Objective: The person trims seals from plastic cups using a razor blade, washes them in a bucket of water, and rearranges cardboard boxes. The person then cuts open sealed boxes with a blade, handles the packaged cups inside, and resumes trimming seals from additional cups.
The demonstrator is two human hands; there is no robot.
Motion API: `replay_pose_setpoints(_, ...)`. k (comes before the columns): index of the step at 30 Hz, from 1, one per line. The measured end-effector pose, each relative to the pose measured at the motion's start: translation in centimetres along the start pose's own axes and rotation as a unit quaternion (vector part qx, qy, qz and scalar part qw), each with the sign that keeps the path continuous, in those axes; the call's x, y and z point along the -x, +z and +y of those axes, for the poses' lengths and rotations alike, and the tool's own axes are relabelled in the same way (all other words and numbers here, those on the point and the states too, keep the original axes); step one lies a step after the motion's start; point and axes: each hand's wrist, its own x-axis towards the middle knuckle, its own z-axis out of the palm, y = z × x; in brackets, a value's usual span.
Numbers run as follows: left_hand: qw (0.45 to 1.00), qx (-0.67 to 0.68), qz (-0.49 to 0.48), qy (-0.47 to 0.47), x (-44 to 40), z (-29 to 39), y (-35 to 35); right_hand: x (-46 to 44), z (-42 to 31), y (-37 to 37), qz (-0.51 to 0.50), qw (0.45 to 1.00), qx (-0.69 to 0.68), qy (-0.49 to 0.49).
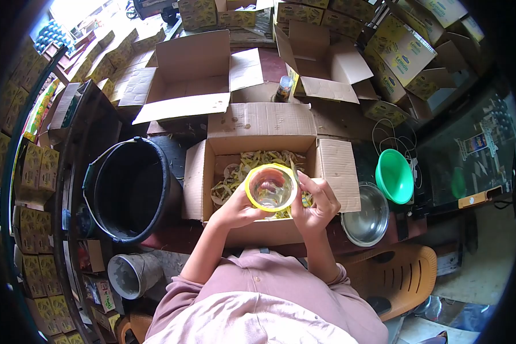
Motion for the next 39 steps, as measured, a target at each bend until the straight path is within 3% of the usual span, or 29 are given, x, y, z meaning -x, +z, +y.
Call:
replay_pose_setpoints(4, 0.996, 0.082, 0.005, -0.029, 0.3, 0.1, 0.4, -0.3, 0.4, -0.1, -0.027, 0.999, -0.023, 0.008)
replay_pose_setpoints(7, 0.999, 0.043, 0.004, 0.018, -0.2, -0.5, 0.5, -0.3, 0.6, 0.1, -0.021, 0.999, -0.030, 0.014)
replay_pose_setpoints(13, 0.997, 0.015, 0.072, 0.026, -0.3, -0.9, 1.0, 0.4, 0.1, 0.0, 0.006, 0.999, -0.009, 0.039)
replay_pose_setpoints(22, 0.995, 0.026, 0.093, 0.022, -0.3, -0.9, 1.1, 1.9, -0.4, 0.0, 0.013, 0.999, 0.027, 0.038)
replay_pose_setpoints(28, 0.997, -0.059, 0.039, 0.039, -0.2, -0.1, 0.8, 1.4, -0.3, -0.1, 0.012, 0.999, 0.024, 0.034)
replay_pose_setpoints(39, 0.998, -0.014, 0.062, 0.023, 0.0, -0.6, 0.9, 2.0, -0.3, -0.5, 0.010, 0.999, 0.030, 0.040)
